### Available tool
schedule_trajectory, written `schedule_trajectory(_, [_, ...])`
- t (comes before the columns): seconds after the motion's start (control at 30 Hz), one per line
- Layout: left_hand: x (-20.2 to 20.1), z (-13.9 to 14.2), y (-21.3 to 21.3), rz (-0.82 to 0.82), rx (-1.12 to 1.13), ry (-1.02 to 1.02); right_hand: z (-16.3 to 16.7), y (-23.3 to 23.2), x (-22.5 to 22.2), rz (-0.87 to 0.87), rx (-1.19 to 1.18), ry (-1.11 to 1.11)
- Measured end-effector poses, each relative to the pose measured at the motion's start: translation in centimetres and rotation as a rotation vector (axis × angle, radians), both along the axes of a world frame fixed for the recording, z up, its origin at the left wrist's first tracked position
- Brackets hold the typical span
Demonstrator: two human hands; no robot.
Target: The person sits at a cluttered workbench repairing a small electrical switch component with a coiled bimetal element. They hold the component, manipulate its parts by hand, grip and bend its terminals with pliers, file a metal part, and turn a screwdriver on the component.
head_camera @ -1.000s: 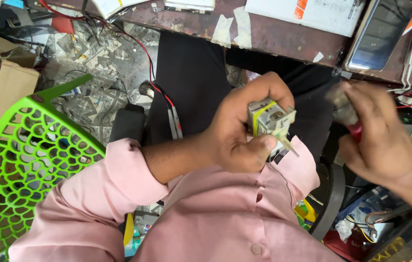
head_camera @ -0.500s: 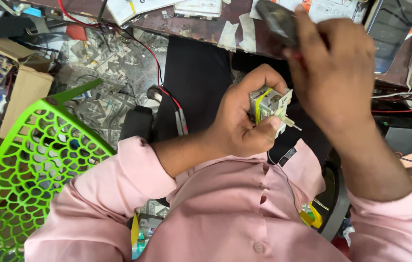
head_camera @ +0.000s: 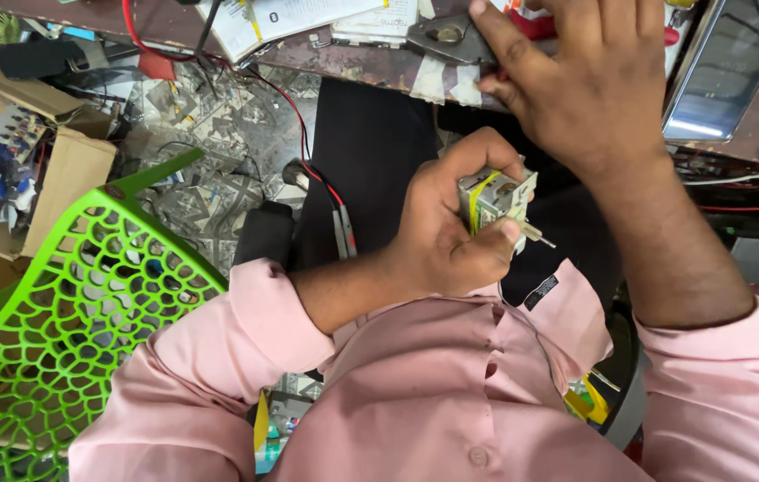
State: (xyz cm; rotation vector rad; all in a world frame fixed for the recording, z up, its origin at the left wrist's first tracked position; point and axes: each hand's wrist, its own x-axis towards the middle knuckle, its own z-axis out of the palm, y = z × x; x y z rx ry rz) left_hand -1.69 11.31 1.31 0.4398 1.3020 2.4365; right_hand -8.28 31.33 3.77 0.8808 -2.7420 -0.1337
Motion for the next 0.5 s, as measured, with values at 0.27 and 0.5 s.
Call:
schedule_trajectory(0.27, [-0.2,0.8,-0.1,0.078,-0.079,0.062,2.7,0.9,2.6,-0.053,-0.200,0.001])
schedule_trajectory(0.5, [-0.2,3.1,0.3,0.137,-0.330,0.208,5.1,2.3,8.4,-0.071,-0.657,-0.340])
